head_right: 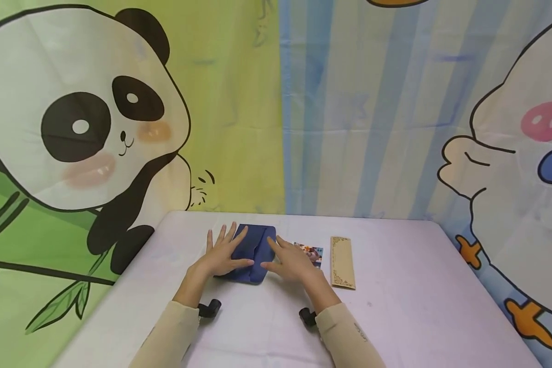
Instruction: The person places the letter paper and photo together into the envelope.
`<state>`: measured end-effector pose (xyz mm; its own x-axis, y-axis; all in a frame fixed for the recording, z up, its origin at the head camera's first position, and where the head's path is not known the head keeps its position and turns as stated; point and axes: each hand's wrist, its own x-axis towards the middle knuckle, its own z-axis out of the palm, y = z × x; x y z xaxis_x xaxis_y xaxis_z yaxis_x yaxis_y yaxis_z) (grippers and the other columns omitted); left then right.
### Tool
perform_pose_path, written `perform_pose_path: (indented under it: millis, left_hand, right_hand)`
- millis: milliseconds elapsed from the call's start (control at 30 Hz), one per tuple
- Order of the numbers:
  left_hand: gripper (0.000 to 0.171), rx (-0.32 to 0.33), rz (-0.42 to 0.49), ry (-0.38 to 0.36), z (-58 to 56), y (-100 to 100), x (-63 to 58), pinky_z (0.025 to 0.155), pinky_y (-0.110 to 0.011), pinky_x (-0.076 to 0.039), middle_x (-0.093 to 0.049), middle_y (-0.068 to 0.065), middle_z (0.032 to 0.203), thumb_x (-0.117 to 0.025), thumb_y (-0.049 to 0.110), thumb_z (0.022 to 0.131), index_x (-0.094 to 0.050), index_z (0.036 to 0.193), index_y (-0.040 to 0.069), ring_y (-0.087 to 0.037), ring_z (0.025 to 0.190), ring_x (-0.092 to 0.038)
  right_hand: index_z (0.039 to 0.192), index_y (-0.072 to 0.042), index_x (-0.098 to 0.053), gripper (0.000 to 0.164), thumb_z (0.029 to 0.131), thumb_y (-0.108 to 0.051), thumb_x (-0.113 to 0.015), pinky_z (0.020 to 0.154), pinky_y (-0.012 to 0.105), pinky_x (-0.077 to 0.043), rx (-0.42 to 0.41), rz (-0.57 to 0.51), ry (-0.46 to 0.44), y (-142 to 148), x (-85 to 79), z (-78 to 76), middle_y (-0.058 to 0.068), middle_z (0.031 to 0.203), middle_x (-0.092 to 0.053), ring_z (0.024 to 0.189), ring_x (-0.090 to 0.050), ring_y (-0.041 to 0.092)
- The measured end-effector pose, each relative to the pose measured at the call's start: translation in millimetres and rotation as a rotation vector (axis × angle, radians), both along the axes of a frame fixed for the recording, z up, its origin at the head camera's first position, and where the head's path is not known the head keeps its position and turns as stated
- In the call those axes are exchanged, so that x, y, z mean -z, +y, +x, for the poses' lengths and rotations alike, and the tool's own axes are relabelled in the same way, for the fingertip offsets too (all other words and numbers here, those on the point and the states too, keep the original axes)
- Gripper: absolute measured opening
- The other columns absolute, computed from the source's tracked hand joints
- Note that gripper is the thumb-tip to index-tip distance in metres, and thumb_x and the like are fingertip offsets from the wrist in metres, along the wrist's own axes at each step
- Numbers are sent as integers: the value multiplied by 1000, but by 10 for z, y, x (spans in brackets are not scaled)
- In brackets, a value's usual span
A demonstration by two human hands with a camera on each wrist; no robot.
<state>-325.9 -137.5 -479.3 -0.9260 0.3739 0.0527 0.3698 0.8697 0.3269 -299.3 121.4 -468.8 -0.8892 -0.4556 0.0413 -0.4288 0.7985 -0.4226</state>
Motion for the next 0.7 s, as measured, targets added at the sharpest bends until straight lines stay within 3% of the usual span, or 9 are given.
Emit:
perform_pose_path:
  millis: [300,567,700]
  left_hand:
    - [103,50,31,-79,-4,-50,25,120,-69,19,-5,-15,175,-72,65,88,-18,167,29,-44,161,3]
    - [103,94,60,-148,-21,-86,47,120,-71,15,-7,-18,175,-75,63,87,-22,167,26,-46,161,0]
    - [103,104,33,-176,-22,-117,42,120,-72,14,-7,-20,174,-75,63,87,-23,166,25,-48,160,0]
  right_hand:
    - [162,-17,-36,78,100,-57,-62,119,66,-33,-35,6,-72,-142,48,-51,18,170,-28,152,-36,45]
    - [163,-16,-36,79,99,-55,-64,117,70,-31,-49,49,-73,-243,80,-108,19,169,-30,150,-38,47]
    - [163,-16,-35,79,99,-54,-64,118,68,-32,-67,57,-79,-313,112,-137,18,169,-30,151,-38,45]
